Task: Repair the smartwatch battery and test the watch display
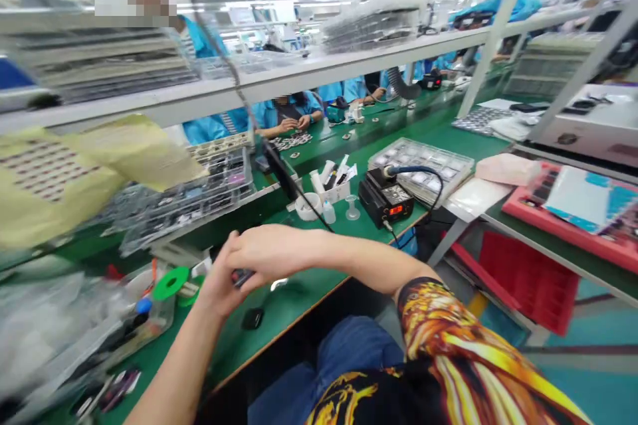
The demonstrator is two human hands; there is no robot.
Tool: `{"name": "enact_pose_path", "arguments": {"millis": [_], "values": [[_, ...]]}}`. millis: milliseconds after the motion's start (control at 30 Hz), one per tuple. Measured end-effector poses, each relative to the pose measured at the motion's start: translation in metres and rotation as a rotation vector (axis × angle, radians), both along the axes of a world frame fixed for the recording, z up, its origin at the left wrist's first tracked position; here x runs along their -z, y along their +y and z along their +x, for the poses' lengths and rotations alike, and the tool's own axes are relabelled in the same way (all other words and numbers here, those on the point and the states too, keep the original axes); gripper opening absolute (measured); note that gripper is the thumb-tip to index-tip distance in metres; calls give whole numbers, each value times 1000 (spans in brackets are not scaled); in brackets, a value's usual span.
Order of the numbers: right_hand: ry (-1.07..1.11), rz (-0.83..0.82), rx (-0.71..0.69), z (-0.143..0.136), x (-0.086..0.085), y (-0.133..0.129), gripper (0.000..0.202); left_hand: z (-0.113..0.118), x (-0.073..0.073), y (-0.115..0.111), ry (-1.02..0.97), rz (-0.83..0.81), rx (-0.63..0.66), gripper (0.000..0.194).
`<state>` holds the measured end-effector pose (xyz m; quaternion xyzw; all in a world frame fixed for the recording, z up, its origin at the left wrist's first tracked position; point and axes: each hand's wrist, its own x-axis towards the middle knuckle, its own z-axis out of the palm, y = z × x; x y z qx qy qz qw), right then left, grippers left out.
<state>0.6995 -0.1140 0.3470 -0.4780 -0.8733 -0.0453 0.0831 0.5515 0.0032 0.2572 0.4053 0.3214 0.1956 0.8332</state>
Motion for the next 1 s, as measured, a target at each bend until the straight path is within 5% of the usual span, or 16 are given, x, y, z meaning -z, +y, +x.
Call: {"name": "enact_pose_path", "arguments": {"millis": [67, 200, 367, 500, 667, 767, 867, 1000], "values": [[-39, 73, -30, -2, 19, 28, 21, 0, 6, 17, 7, -50, -111, 37], [-134, 174, 93, 9, 49, 57, 14, 0, 25, 42, -13, -184, -124, 44], [96, 170, -17, 25, 86, 69, 35, -1, 33, 36, -270, -305, -18, 43], [212, 213, -65, 34, 109, 78, 40, 2, 37, 28, -377, -309, -129, 35], [445, 363, -95, 40, 124, 85, 52, 4, 36, 21, -266, -258, -185, 41], [636, 500, -63, 39, 128, 86, 41, 2, 30, 21, -271, -291, -255, 49], [806, 461, 57, 36, 131, 87, 31, -2, 27, 30, -296, -242, -313, 68], [861, 503, 143, 33, 130, 87, 23, -7, 27, 43, -287, -219, -344, 71]]}}
